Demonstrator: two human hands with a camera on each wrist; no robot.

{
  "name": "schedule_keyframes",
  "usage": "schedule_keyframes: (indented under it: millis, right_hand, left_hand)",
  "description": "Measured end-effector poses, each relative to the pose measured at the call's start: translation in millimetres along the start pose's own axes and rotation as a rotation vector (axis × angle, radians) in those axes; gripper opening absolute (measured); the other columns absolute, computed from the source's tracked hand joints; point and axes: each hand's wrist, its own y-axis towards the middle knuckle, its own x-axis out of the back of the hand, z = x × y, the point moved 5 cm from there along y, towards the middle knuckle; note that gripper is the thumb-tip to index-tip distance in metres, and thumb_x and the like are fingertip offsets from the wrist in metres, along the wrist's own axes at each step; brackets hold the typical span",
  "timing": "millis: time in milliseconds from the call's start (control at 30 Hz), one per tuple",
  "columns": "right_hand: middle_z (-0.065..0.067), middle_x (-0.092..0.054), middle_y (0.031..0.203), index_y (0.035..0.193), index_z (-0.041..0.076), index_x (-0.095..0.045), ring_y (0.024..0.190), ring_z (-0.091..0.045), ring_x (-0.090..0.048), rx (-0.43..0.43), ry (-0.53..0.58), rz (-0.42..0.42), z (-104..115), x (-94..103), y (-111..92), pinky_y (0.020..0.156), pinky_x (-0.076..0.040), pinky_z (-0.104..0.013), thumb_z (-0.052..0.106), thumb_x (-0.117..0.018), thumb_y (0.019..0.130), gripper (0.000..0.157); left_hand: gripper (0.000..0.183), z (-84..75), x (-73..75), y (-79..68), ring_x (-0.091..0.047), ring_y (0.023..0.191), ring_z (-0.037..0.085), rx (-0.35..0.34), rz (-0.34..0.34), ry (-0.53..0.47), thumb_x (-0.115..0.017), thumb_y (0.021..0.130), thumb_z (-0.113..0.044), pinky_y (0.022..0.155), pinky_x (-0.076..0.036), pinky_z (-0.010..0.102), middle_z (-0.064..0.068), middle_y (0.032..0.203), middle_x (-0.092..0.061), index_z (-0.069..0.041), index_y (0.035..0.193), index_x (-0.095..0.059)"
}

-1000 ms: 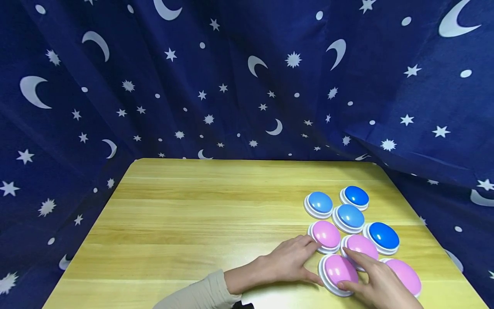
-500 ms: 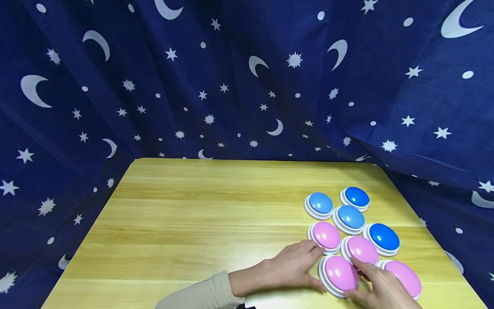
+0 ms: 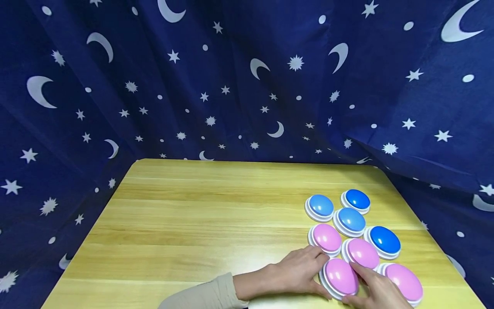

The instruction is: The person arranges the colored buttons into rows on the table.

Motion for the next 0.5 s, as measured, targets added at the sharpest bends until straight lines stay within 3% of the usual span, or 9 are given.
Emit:
schedule_keyframes:
  millis: [333, 500]
  right_hand:
    - [-0.011, -0.069, 0.114, 0.126, 0.003, -0.062, 0.100, -0.025, -0.065, 0.017, -0.032, -0.020, 0.5, -1.1, 0.4, 0.082, -0.053, -0.049, 0.053, -0.088, 0.063, 0.085]
    - [-0.010, -0.070, 0.113, 0.125, 0.003, -0.063, 0.100, -0.025, -0.065, 0.013, -0.026, -0.021, 1.0, -0.3, -0.5, 0.081, -0.054, -0.046, 0.054, -0.088, 0.063, 0.084]
  left_hand:
    - [0.057, -3.0, -3.6, 1.7, -0.048, 0.099, 0.001, 0.011, -0.040, 0.014, -0.067, 0.077, -0.071, 0.077, -0.042, 0.011, -0.011, 0.111, -0.052, -0.022, 0.106, -0.061]
    - [0.059, -3.0, -3.7, 1.4, -0.048, 0.102, 0.001, 0.007, -0.041, 0.005, -0.065, 0.079, -0.070, 0.080, -0.043, 0.011, -0.010, 0.115, -0.053, -0.021, 0.111, -0.061]
